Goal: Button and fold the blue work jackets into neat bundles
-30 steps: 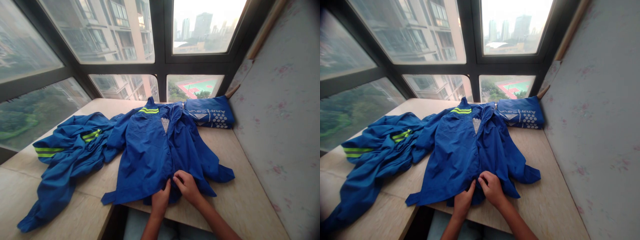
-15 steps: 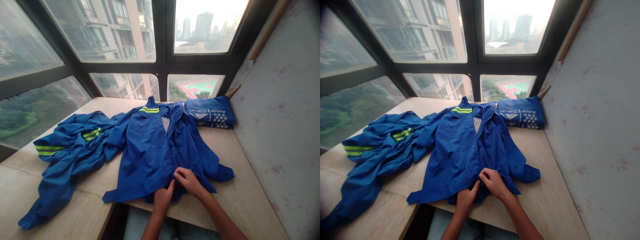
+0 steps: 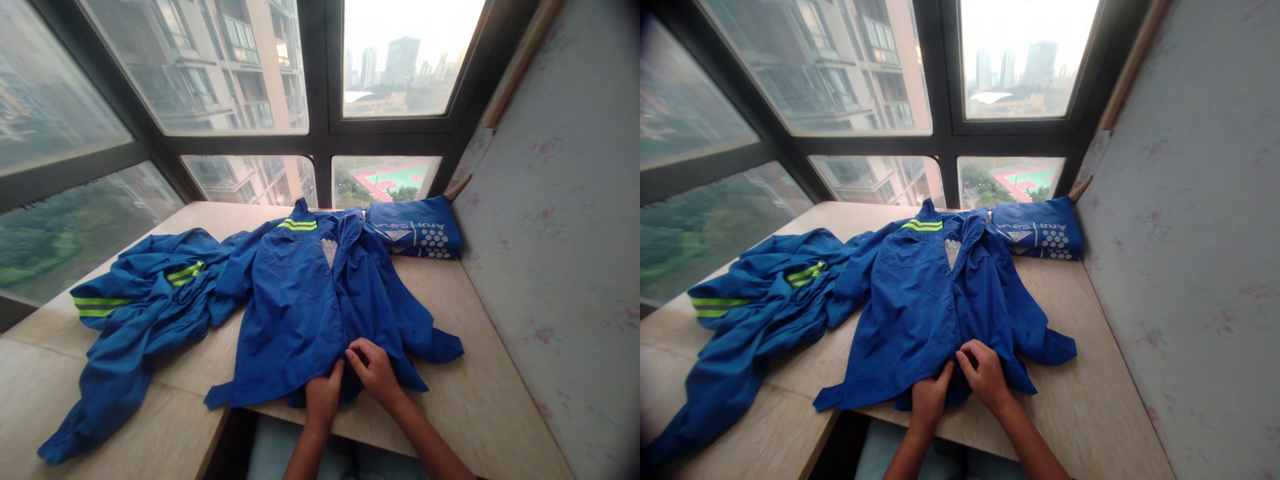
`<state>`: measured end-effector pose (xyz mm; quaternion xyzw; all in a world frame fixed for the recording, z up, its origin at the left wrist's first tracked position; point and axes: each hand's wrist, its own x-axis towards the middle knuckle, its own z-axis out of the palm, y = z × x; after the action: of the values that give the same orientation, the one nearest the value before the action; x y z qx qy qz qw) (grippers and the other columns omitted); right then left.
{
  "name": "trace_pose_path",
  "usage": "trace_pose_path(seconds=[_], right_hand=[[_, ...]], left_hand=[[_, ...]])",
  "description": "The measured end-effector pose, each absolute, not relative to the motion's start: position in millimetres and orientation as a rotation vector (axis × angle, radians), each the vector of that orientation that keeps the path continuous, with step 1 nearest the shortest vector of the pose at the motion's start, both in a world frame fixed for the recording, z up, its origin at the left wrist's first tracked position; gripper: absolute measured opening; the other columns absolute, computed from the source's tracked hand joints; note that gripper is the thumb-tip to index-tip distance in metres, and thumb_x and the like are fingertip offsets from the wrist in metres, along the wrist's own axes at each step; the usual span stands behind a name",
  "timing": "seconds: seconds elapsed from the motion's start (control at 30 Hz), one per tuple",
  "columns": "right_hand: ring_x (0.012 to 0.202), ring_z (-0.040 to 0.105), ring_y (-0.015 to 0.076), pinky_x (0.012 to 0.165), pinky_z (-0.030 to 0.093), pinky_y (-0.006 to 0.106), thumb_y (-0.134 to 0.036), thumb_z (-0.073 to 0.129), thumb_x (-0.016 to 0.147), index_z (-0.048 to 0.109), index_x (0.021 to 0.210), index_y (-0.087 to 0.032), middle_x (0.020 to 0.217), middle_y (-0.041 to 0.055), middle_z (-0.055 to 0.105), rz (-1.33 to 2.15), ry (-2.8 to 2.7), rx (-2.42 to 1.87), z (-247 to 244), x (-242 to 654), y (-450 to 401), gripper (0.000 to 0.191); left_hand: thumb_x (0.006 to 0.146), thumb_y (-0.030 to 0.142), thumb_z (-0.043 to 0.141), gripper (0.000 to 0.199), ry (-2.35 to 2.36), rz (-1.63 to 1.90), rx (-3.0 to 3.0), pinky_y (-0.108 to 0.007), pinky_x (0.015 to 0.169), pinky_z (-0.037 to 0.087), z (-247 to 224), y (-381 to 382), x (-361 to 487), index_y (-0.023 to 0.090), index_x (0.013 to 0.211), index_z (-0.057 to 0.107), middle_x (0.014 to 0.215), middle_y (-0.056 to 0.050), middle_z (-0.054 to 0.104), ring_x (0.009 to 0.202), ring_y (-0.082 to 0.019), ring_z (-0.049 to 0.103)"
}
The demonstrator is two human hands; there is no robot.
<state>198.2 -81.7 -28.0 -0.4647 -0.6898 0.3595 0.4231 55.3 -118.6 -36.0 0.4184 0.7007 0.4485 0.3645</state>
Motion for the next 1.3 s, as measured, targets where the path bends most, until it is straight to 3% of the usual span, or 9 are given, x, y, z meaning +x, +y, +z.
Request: trace_pose_path(seconds=[0.43,0.73,0.97,1.13,1.3], right_hand=[[0.075,0.064,0.0175,0.069,0.050,0.028,-0.024,0.051,0.097,0.066,0.087,-0.020,0.080,0.0042,0.066,0.695,-1.613,-1.095,-28.0,202.2,-86.7,0.017],[0.084,0.067,0.0189,0.070,0.056,0.028,-0.022,0.055,0.094,0.068,0.104,-0.021,0.094,0.0072,0.070,0.675,-1.729,-1.020,-33.3,199.6,-87.6,0.016],[0.084,0.068,0.0195,0.074,0.057,0.031,-0.022,0.053,0.095,0.070,0.105,-0.021,0.092,0.0076,0.072,0.673,-1.790,-0.999,-34.9,198.6,-87.2,0.020],[0.079,0.067,0.0188,0.072,0.056,0.031,-0.022,0.053,0.095,0.071,0.094,-0.021,0.086,0.0067,0.071,0.729,-1.796,-1.002,-30.9,198.9,-87.3,0.019],[0.081,0.066,0.0184,0.069,0.056,0.029,-0.021,0.052,0.095,0.069,0.109,-0.021,0.092,0.0075,0.070,0.747,-1.780,-1.030,-31.2,199.4,-87.8,0.022]], left_hand=[[0.071,0.053,0.074,0.041,1.789,1.296,1.141,-0.049,0.111,0.041,-37.8,-115.9,53.4,0.018,0.093,0.077,0.103,-0.013,0.077,0.110,-0.034,0.067],[0.075,0.051,0.070,0.045,1.784,1.212,1.237,-0.050,0.114,0.037,-43.1,-116.1,48.7,0.017,0.104,0.075,0.113,-0.014,0.074,0.119,-0.034,0.063],[0.074,0.050,0.067,0.044,1.829,1.174,1.301,-0.050,0.117,0.033,-40.8,-114.4,46.2,0.017,0.102,0.075,0.113,-0.014,0.074,0.123,-0.035,0.059],[0.073,0.050,0.067,0.036,1.907,1.170,1.305,-0.049,0.117,0.032,-39.4,-112.4,47.5,0.020,0.092,0.076,0.106,-0.012,0.076,0.121,-0.034,0.061],[0.073,0.048,0.068,0.034,1.913,1.168,1.258,-0.048,0.115,0.036,-40.2,-114.5,50.1,0.021,0.092,0.077,0.103,-0.011,0.076,0.116,-0.033,0.064]])
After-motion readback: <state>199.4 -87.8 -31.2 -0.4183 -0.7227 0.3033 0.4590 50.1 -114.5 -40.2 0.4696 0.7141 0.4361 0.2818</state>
